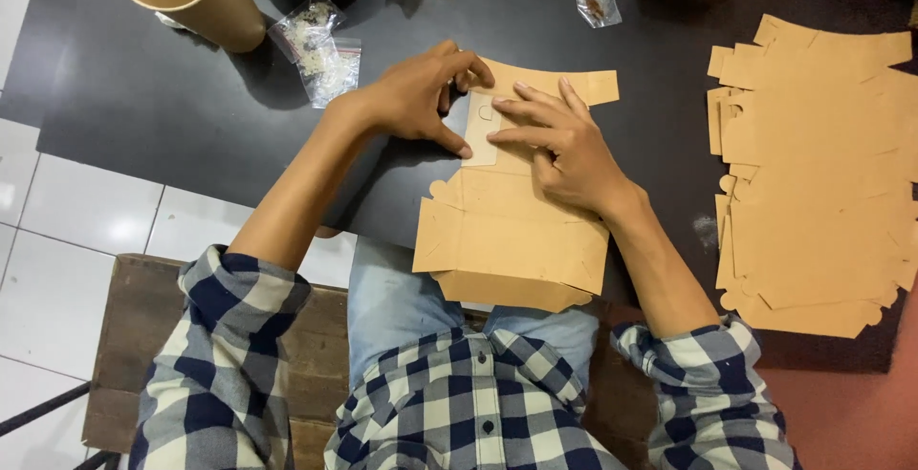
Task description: The person assembles flat cardboard box blanks by folding along pre-scored lines and inserting tabs into slots to form small boxes. The person handles multiple blanks sequentially, folding and locking each one into a box shape and placing the finished boxes on the table.
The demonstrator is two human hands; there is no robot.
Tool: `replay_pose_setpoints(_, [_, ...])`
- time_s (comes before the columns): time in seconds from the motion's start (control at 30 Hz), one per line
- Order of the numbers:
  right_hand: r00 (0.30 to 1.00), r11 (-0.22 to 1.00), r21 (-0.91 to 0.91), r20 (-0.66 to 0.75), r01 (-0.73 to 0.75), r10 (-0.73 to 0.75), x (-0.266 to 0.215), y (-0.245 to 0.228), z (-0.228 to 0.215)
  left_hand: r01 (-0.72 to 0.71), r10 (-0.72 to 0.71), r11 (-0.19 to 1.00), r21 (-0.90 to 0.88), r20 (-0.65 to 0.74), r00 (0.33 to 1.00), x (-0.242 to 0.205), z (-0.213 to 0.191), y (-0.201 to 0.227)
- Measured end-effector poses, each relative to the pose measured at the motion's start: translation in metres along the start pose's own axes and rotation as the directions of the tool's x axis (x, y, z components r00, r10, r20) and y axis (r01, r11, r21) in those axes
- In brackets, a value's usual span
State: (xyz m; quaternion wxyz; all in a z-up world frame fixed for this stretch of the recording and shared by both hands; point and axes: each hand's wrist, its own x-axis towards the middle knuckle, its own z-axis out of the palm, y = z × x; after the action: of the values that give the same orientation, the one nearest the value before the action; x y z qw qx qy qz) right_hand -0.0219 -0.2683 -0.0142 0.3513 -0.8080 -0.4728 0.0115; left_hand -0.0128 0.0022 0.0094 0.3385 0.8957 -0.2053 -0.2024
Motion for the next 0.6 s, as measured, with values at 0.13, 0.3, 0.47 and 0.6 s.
replay_pose_setpoints(0.13, [0.999, 1.000, 0.003, -0.046, 0.000, 0.000, -0.002, -0.002, 0.001, 0.024, -0.024, 1.000, -0.005, 0.014, 1.000, -0.001, -0.002, 0.003])
replay_pose_setpoints(0.3, [0.991, 1.000, 0.023, -0.136, -0.003, 0.006, -0.005, 0.000, 0.003, 0.012, -0.012, 0.999, -0.031, 0.000, 1.000, 0.000, -0.001, 0.000])
replay_pose_setpoints(0.47, [0.983, 0.999, 0.004, -0.179, 0.037, -0.036, -0.006, 0.005, 0.000, 0.010, -0.011, 0.998, -0.058, -0.019, 1.000, 0.002, 0.002, -0.004])
replay_pose_setpoints(0.6, [0.964, 0.990, -0.053, -0.225, 0.132, -0.140, -0.004, 0.008, -0.010, -0.057, 0.051, 0.989, -0.136, -0.049, 0.997, 0.007, 0.004, -0.016])
